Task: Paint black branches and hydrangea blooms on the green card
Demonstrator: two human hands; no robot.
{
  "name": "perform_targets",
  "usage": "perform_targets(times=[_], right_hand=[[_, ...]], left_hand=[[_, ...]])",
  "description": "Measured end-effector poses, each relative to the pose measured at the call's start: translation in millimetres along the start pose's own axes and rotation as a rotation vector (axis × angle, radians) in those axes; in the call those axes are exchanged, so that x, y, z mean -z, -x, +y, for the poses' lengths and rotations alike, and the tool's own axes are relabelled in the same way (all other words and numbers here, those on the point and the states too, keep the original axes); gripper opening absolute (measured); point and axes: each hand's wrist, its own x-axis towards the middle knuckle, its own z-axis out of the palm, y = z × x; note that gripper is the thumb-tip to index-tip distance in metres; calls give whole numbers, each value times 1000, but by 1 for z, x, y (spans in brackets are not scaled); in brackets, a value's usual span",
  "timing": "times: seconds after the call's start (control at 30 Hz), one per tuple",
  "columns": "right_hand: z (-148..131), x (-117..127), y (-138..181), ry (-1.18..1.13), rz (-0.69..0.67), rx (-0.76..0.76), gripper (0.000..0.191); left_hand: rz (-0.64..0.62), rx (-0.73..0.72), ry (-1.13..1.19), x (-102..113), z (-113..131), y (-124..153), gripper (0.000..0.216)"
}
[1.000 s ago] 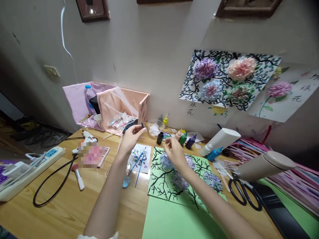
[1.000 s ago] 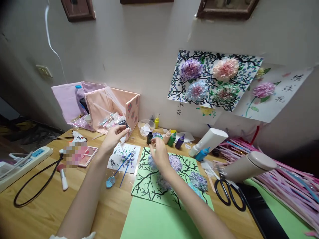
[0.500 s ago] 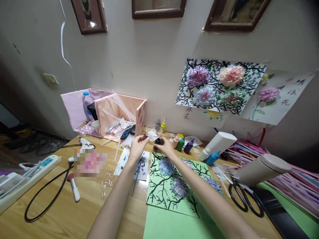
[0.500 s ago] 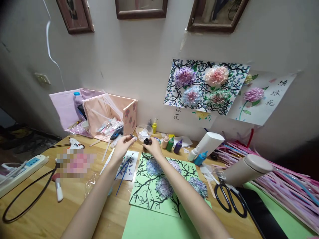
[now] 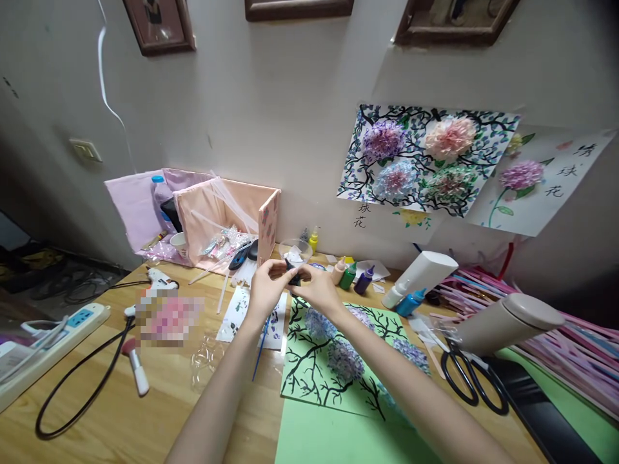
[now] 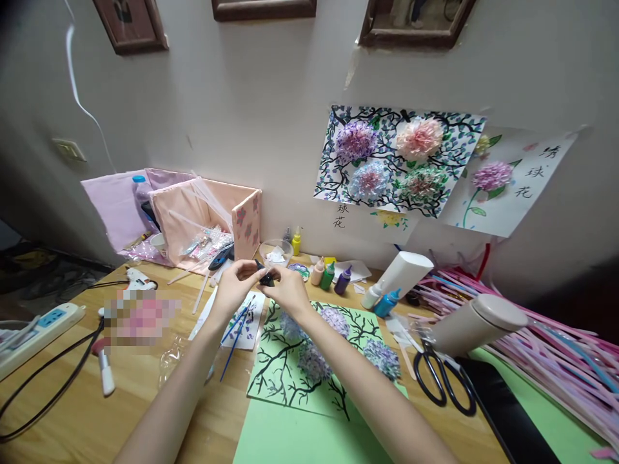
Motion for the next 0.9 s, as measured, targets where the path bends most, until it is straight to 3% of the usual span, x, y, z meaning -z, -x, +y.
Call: perform_targets(times=[0.2,0.47,0.63,0.77,0.9], right_hand=[[-6,1,1,55,66,-31,14],[-20,6,3,18,-6,-6,14],[-31,3,4,143,142,6,14],[-34,-1,5,231,235,61,13],[-38,1,6,179,209,57,15]], left_hand=[[-19,-100,-168,2,3,4,25],[-147,-93,-153,20,13,-2,24],[58,-248,-331,12,23,8,21],[239,-278,-470,3,27,17,21],[208,-208,-405,5,27,14,25]])
